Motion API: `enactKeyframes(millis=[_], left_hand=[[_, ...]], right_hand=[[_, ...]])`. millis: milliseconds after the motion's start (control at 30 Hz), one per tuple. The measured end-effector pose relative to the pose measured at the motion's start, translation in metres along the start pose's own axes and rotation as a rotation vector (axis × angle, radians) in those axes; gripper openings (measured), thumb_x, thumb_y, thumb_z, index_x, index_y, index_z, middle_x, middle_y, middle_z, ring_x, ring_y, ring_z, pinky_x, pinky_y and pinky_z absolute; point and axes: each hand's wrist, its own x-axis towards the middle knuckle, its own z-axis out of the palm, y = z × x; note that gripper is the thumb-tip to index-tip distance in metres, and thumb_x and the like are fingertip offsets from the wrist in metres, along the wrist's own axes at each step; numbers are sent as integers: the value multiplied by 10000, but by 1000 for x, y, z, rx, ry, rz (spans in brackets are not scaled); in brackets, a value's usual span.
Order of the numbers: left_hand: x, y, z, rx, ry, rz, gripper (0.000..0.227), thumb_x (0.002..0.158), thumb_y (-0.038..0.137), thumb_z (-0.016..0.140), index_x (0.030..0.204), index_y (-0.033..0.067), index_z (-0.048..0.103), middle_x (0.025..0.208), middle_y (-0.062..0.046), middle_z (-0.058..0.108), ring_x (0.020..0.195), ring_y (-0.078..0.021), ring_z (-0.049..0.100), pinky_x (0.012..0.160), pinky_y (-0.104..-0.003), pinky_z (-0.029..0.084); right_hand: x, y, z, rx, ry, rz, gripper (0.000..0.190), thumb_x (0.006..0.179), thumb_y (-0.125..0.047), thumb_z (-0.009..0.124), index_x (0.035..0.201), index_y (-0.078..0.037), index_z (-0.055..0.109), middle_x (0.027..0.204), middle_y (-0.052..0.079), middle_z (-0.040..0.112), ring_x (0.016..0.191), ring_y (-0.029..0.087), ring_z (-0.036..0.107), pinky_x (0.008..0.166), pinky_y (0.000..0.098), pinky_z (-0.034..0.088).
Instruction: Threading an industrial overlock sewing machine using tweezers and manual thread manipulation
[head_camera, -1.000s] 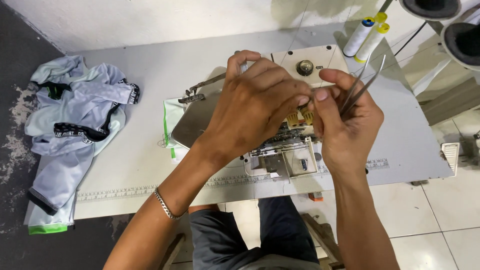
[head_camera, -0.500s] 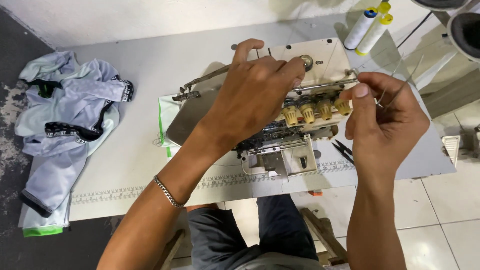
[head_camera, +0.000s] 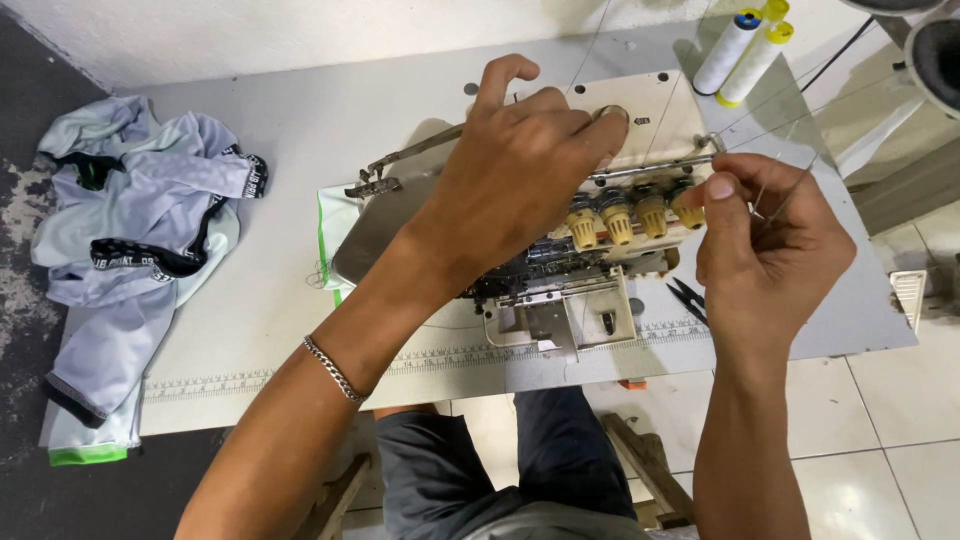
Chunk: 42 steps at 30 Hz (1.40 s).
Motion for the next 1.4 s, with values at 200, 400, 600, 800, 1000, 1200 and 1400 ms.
enactKeyframes(millis=[200, 400, 600, 800, 1000, 1200, 1400], left_hand=[[2, -3, 2, -56, 3, 35, 220, 926, -74, 567, 834, 109, 646, 661, -44, 616, 638, -307, 570, 967, -494, 403], [3, -4, 5, -80, -38, 17, 252, 930, -49, 593, 789, 153, 648, 692, -20, 635, 663, -295, 588, 978, -470, 360], [3, -6, 4, -138, -55, 21, 232, 938, -11, 584, 777, 155, 592, 675, -15, 564, 630, -296, 558, 952, -467, 344], [4, -6, 5, -139, -47, 18, 249, 934, -17, 551, 760, 146, 621, 649, -25, 561, 586, -306, 562, 946, -495, 355], [4, -5, 8, -76, -30, 27, 247, 884, -60, 575, 780, 141, 675, 683, -20, 613, 625, -304, 605, 955, -504, 370], [4, -3, 6, -36, -24, 36, 257, 901, -66, 587, 795, 142, 694, 693, -21, 620, 653, -299, 609, 965, -498, 376], [0, -12, -7, -282, 16, -46, 245, 937, -101, 688, 1162, -8, 704, 1163, -165, 713, 1011, -333, 711, 938, -543, 519]], right_hand=[[-5, -4, -3, -187, -102, 154, 314, 1042, -117, 762, 1316, -76, 613, 908, 9, 561, 764, 88, 499, 650, 238, 420], [-36, 8, -24, -545, -244, -109, 213, 1136, -135, 601, 1297, -5, 651, 856, 54, 634, 620, 174, 503, 618, 349, 416], [-41, 14, -10, -555, -289, -141, 183, 1121, -126, 570, 1228, -12, 475, 996, 22, 780, 665, 248, 684, 617, 418, 495], [-45, 12, -7, -532, -158, -134, 125, 1107, -133, 657, 1119, -17, 699, 767, 36, 610, 600, 165, 465, 609, 341, 386], [-43, 10, -5, -522, -179, -90, 162, 1088, -167, 646, 1065, -17, 705, 689, 20, 594, 590, 148, 511, 604, 335, 407], [-41, 15, -1, -499, -184, -149, 125, 1100, -105, 650, 1050, 0, 694, 670, 21, 578, 551, 139, 463, 569, 322, 381], [-33, 1, 0, -265, -250, 42, 108, 1074, -66, 623, 1038, 14, 686, 620, 29, 577, 491, 97, 508, 513, 275, 427]])
